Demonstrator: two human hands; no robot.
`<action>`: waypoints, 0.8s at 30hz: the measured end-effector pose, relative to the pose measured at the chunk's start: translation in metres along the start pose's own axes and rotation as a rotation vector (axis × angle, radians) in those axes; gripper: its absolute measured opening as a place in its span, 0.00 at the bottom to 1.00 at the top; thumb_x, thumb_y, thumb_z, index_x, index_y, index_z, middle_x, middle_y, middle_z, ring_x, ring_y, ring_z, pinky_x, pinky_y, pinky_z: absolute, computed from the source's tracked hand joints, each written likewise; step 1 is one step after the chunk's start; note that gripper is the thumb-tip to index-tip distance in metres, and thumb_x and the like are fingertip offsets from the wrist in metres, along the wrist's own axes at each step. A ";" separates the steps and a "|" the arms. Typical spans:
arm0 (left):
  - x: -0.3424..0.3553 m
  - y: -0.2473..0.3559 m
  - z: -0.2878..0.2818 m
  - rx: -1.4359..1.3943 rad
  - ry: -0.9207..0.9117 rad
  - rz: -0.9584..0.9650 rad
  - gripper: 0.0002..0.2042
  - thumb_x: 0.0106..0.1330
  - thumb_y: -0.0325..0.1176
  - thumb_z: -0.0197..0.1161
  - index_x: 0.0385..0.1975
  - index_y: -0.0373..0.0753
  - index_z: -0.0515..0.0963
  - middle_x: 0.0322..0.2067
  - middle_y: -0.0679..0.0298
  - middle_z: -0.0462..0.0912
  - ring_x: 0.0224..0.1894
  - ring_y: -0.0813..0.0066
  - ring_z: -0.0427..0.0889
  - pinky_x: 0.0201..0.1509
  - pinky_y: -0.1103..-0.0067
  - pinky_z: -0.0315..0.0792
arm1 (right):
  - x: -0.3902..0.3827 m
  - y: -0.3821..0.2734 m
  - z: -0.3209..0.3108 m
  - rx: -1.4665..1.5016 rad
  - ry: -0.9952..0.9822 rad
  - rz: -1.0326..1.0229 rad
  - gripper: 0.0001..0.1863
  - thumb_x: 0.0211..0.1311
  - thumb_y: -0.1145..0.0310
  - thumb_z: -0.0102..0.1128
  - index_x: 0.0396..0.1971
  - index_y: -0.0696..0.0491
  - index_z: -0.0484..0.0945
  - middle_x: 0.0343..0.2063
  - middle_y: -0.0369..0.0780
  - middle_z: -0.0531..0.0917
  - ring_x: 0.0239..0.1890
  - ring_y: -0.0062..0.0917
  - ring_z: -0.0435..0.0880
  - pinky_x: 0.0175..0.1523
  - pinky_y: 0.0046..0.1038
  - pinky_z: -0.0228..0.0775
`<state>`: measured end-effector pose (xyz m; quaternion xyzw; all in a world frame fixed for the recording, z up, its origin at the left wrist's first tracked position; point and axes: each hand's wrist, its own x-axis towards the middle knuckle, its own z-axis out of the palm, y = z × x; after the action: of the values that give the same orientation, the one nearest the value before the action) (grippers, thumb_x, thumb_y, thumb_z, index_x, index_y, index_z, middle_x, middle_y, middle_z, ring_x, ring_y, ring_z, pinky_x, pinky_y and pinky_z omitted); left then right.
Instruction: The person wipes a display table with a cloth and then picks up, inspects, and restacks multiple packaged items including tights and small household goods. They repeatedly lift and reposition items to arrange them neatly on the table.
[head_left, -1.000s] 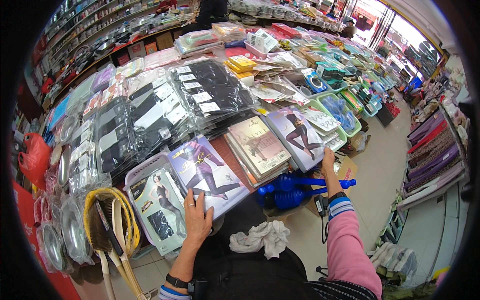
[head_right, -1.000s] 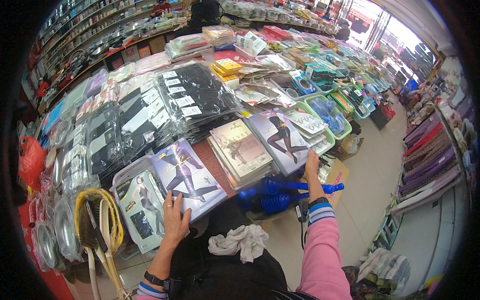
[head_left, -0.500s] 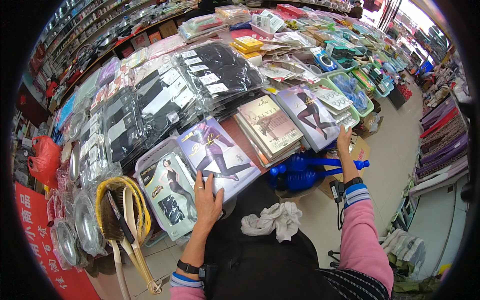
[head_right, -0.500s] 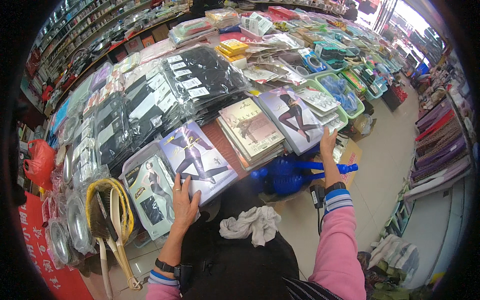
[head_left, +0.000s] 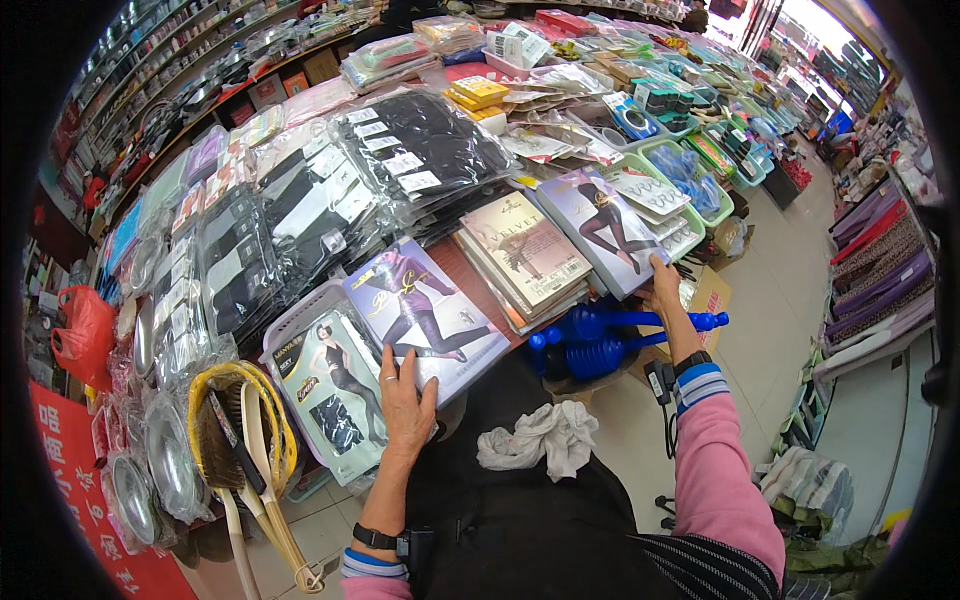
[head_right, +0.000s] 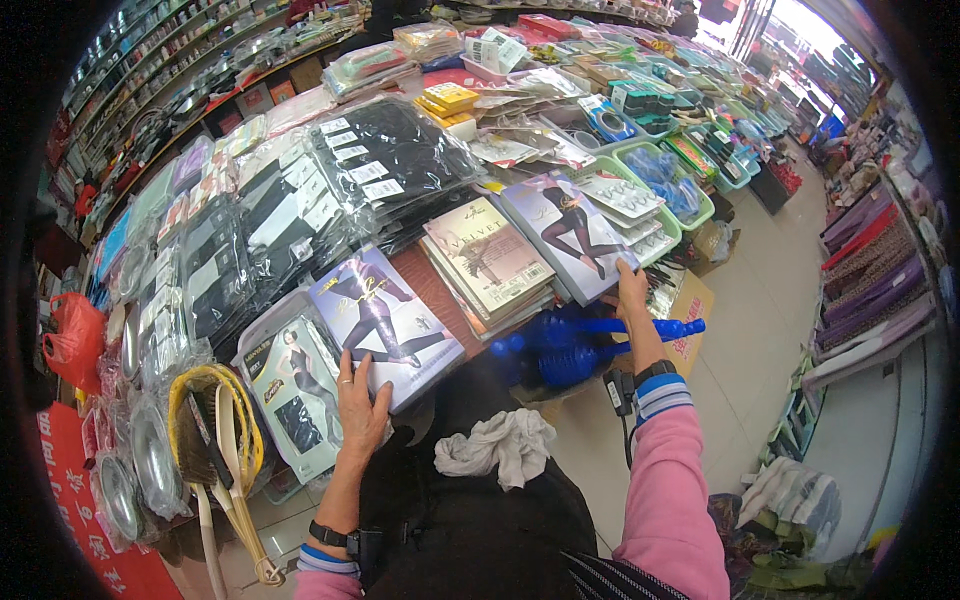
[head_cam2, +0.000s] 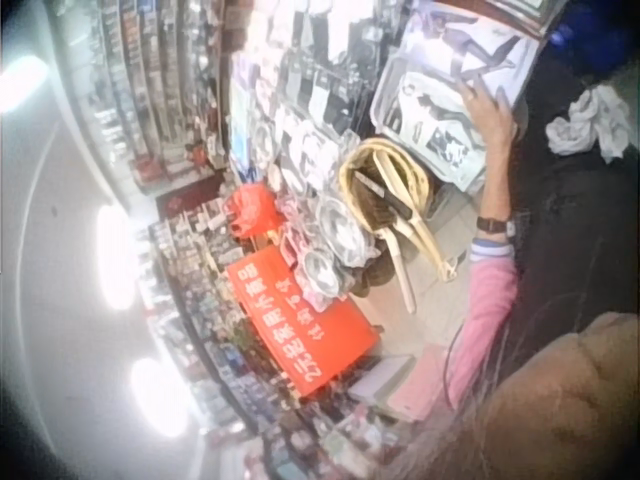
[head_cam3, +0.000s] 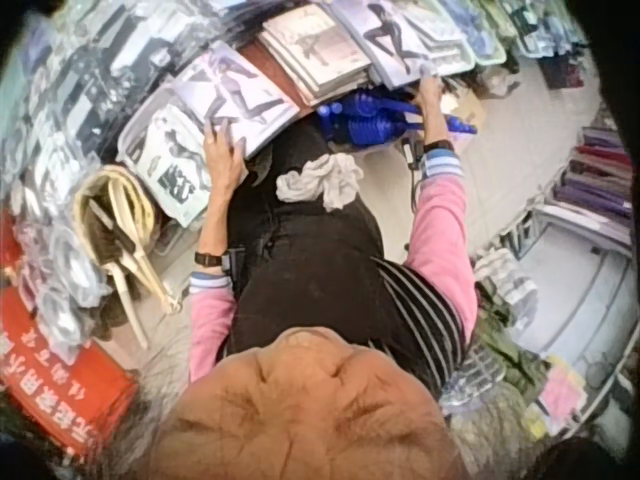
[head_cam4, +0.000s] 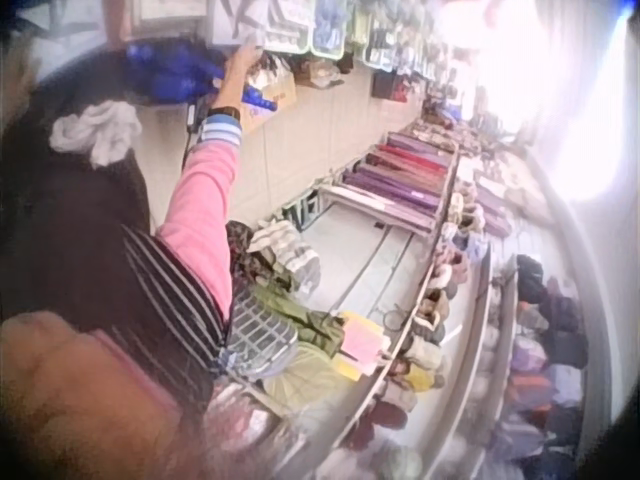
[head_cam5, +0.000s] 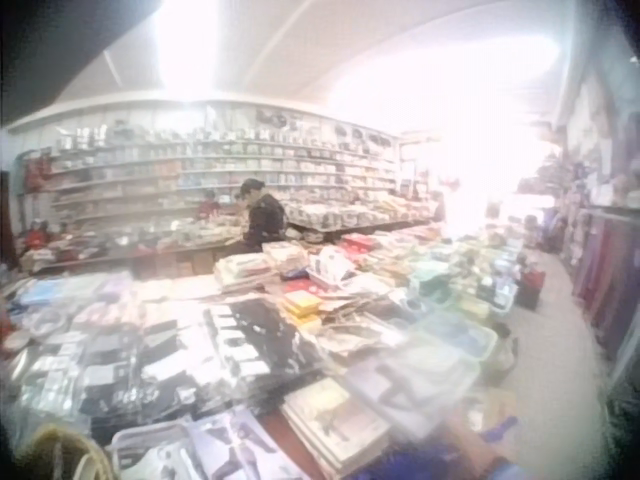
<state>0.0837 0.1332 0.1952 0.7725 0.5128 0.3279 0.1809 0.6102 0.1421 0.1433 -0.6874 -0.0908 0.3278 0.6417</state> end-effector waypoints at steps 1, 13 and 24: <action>0.000 0.000 0.000 -0.001 0.001 0.001 0.26 0.58 0.31 0.64 0.58 0.32 0.69 0.65 0.37 0.56 0.64 0.40 0.62 0.65 0.61 0.60 | -0.001 0.000 0.000 0.013 -0.013 -0.007 0.31 0.60 0.56 0.58 0.61 0.53 0.63 0.46 0.47 0.76 0.36 0.40 0.84 0.31 0.47 0.81; 0.000 0.001 0.000 0.007 -0.010 0.000 0.26 0.59 0.31 0.64 0.58 0.32 0.68 0.65 0.37 0.56 0.63 0.39 0.62 0.65 0.60 0.60 | -0.020 0.009 0.007 0.026 -0.044 0.030 0.32 0.63 0.38 0.47 0.56 0.47 0.65 0.47 0.44 0.77 0.41 0.44 0.82 0.41 0.50 0.76; 0.000 0.001 0.000 0.013 -0.019 -0.011 0.26 0.60 0.32 0.63 0.59 0.32 0.68 0.65 0.38 0.56 0.65 0.40 0.61 0.67 0.61 0.58 | -0.022 0.017 0.024 0.188 -0.124 0.073 0.34 0.62 0.35 0.46 0.59 0.44 0.66 0.50 0.42 0.77 0.46 0.39 0.80 0.41 0.50 0.74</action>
<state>0.0844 0.1331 0.1960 0.7738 0.5177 0.3161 0.1824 0.5743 0.1475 0.1354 -0.6052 -0.0740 0.4002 0.6842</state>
